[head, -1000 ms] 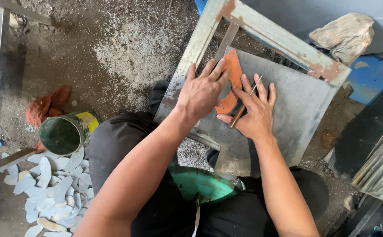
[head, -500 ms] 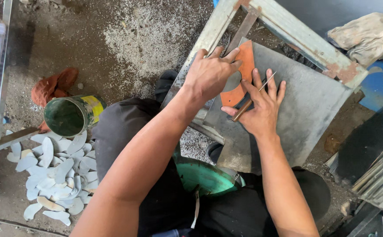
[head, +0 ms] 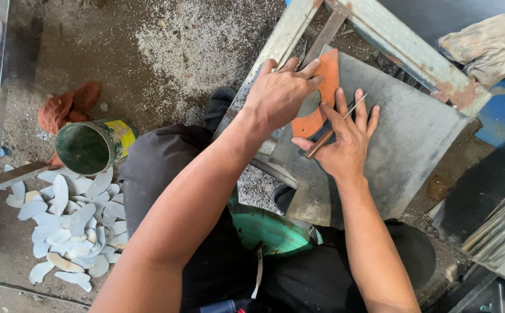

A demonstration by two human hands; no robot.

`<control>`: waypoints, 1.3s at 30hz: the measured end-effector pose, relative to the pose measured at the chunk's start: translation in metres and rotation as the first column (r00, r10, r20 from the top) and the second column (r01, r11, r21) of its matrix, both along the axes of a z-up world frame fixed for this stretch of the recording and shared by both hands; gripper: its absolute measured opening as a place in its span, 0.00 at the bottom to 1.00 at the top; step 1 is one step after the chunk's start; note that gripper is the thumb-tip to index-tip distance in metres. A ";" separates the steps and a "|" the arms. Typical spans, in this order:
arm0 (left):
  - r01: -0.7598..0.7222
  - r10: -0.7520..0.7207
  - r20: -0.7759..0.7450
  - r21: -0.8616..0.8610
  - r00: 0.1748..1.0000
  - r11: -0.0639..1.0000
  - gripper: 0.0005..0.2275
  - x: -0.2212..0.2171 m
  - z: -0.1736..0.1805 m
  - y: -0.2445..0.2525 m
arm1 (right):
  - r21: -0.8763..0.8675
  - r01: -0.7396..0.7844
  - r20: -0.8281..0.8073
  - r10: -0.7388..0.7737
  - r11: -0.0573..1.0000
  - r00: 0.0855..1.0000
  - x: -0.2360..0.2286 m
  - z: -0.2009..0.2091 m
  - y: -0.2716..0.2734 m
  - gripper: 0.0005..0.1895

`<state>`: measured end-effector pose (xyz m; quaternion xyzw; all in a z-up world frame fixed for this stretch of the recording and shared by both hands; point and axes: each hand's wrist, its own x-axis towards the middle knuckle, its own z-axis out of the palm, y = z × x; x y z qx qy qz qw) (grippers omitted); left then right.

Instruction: The person places an orange template on a gray sheet and uses a pointed tool to trace its outline. The person repeatedly repositions the template and continues tracing curved lines on the sheet.

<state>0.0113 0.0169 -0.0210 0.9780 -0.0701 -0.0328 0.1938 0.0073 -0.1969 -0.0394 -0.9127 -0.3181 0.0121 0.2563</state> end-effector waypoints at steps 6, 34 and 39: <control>-0.004 0.004 0.009 -0.020 1.000 1.000 0.20 -0.002 0.001 0.000 | -0.006 0.002 0.010 -0.002 1.000 1.000 0.000 0.001 0.000 0.47; 0.006 0.012 -0.211 0.081 0.977 0.997 0.38 -0.009 0.021 -0.018 | 0.013 0.008 0.025 -0.008 1.000 1.000 0.001 0.003 0.000 0.41; 0.007 0.013 -0.202 0.097 0.979 0.995 0.38 -0.009 0.023 -0.017 | 0.022 0.004 0.026 -0.004 1.000 1.000 0.001 0.001 -0.001 0.41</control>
